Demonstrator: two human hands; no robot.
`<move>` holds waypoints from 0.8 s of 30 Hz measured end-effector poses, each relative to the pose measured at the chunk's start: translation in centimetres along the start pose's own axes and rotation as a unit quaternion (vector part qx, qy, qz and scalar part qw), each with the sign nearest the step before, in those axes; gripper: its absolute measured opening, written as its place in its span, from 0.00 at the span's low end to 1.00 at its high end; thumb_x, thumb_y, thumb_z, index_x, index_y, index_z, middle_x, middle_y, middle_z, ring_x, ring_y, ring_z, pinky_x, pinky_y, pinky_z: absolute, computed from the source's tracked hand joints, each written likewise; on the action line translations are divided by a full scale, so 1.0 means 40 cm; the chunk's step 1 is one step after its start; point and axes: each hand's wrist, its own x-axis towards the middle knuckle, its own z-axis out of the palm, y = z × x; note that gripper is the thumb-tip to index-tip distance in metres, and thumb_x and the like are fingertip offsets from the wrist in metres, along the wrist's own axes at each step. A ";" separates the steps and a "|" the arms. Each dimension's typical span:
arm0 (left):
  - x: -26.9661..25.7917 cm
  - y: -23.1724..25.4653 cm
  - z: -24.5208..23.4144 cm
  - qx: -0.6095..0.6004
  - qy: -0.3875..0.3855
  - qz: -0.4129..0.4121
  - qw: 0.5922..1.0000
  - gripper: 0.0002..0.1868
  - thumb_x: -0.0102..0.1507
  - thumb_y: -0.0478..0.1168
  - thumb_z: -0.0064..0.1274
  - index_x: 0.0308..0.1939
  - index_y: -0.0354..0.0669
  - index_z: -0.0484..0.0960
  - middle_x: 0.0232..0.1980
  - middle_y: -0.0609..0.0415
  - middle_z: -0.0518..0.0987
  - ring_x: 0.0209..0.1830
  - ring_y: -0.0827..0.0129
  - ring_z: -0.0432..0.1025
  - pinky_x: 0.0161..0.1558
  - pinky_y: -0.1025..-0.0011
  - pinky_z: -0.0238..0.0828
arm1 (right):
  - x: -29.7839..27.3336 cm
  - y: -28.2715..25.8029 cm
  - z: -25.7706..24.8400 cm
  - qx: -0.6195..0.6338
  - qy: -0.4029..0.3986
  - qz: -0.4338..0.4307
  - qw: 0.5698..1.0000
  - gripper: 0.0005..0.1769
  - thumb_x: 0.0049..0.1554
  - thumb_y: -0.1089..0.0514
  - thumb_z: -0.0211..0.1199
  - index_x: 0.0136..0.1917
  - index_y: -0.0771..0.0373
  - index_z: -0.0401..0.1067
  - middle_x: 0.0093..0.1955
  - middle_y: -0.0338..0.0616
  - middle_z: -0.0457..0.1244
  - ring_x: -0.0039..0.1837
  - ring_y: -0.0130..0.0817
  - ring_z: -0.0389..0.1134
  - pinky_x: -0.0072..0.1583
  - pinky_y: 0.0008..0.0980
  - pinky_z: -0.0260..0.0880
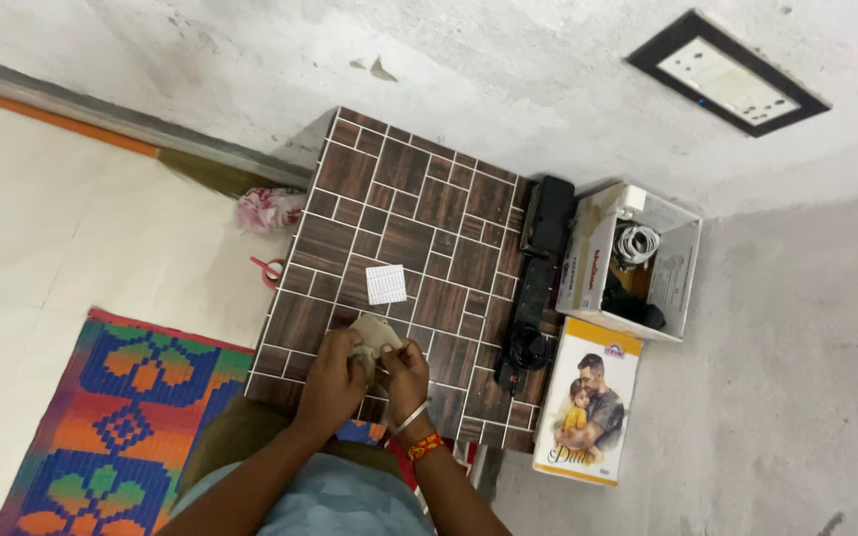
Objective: The person coils a black power cable and places it on a tiled table. They then pick up a small yellow packet, place it into a white box, and arrange a white power adapter and a black smartphone inside the same box.
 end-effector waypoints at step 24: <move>0.280 -0.135 -0.220 -0.068 -0.217 -0.008 0.974 0.16 0.60 0.25 0.51 0.51 0.39 0.77 0.66 0.45 0.76 0.48 0.53 0.80 0.44 0.62 0.76 | -0.035 0.026 0.287 0.108 0.103 -0.135 0.979 0.27 0.58 0.71 0.56 0.71 0.68 0.61 0.65 0.50 0.66 0.67 0.39 0.68 0.62 0.36 0.73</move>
